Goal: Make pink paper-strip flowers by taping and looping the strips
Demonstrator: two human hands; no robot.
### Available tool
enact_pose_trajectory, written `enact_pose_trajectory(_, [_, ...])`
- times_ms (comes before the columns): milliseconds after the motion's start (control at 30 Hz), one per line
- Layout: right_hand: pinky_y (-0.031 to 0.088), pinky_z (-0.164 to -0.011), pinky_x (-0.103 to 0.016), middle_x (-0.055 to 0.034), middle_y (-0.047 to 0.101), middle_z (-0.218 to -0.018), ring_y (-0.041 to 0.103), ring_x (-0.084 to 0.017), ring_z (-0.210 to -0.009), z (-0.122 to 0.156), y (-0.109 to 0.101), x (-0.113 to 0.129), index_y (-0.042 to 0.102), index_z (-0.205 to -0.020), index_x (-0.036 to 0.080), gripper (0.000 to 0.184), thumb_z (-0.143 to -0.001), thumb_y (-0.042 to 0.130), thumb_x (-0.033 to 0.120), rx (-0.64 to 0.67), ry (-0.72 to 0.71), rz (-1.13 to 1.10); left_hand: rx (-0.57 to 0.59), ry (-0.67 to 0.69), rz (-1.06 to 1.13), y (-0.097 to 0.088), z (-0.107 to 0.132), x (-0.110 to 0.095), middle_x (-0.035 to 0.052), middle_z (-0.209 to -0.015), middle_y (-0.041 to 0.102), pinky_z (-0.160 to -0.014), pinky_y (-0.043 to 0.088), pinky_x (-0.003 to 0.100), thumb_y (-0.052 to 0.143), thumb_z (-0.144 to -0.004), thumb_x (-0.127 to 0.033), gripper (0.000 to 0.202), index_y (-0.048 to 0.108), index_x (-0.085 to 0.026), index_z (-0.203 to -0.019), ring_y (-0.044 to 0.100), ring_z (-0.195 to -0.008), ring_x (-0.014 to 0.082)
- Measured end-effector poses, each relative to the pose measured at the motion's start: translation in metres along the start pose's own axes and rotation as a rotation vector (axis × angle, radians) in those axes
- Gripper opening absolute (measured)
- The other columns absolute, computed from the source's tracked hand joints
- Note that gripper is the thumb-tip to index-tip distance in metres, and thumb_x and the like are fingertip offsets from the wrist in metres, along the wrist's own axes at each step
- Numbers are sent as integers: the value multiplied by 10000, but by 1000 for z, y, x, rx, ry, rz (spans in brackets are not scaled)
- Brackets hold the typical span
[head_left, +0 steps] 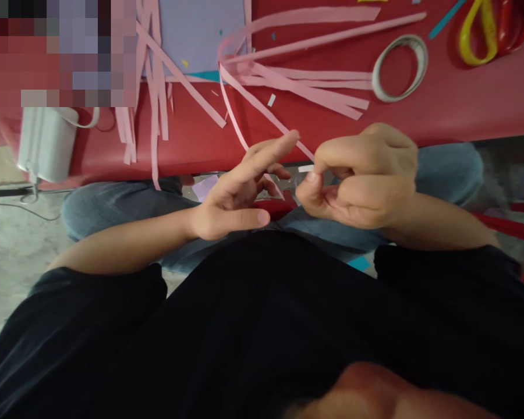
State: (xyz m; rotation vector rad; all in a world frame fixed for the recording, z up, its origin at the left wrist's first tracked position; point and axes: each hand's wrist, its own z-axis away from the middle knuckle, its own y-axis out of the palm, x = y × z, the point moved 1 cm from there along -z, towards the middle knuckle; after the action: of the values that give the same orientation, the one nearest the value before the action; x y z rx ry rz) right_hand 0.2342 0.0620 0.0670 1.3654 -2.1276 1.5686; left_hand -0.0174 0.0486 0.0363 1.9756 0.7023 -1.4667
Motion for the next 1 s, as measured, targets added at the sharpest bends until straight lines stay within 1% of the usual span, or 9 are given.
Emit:
enact_pose_trajectory(100, [519,-626,-374,80,810,-860,632,-142,-589,-2,0,5,526,-776,295,398,-1036,688,549,111,-277,44,-71,-109,88,0,0,-4,-116,-1853,387,-974,747,476,779,-858,-861,946,425,-584,-1691,711,-1421,325])
enact_pose_trajectory(233, [574,-683,-361,82,808,-906,711,-145,-701,-7,5,9,631,-868,322,298,-1027,691,567,380,-139,36,-80,-149,241,-1,-1,-8,-113,-1810,471,-1094,716,505,748,-900,-798,895,443,-539,-1702,676,-1484,320])
enact_pose_trajectory(300, [593,-702,-359,77,817,-955,740,-152,-751,-10,7,13,668,-941,341,187,-1050,644,491,269,-182,27,-59,-122,290,-2,-2,-7,-113,-1775,519,-1126,704,526,738,-915,-771,864,456,-533,-1697,659,-1514,327])
enact_pose_trajectory(400, [575,-658,-333,39,819,-945,756,-162,-770,-16,7,21,686,-1039,325,104,-1018,585,313,-175,-339,-74,-67,-137,279,-4,-2,-3,-110,-1784,513,-1117,706,546,743,-899,-819,871,484,-524,-1677,638,-1543,359])
enact_pose_trajectory(467, [540,-616,-324,12,802,-902,723,-165,-732,-21,6,25,711,-1083,308,150,-980,607,274,-318,-259,-157,-82,-145,268,-3,-1,-2,-99,-1814,480,-1077,719,541,765,-867,-858,904,515,-507,-1661,651,-1521,380])
enact_pose_trajectory(567, [514,-597,-323,0,800,-895,680,-158,-695,-25,5,28,764,-1117,312,191,-965,662,257,-296,-103,-204,-81,-136,227,-1,0,-3,-102,-1843,434,-1082,710,563,752,-884,-870,869,541,-506,-1644,618,-1559,405])
enact_pose_trajectory(700, [528,-574,-328,16,823,-864,682,-156,-630,-25,2,31,782,-1045,299,111,-980,694,277,-265,-67,-164,-57,-99,140,1,1,-7,-130,-1814,456,-1120,686,598,654,-968,-871,771,522,-541,-1652,543,-1637,419])
enact_pose_trajectory(867, [533,-550,-335,2,819,-807,707,-166,-609,-24,-1,32,767,-968,280,173,-1048,650,380,-242,-38,-67,-76,4,89,-3,-2,9,-36,-1771,518,-1074,718,428,747,-960,-784,819,545,-441,-1676,534,-1642,366])
enact_pose_trajectory(1000, [506,-550,-331,19,765,-763,653,-151,-586,-21,-1,29,711,-927,283,156,-1037,668,386,-228,-81,-26,-31,107,55,-11,-5,24,-3,-1780,497,-951,736,337,852,-891,-728,923,552,-380,-1692,509,-1650,392])
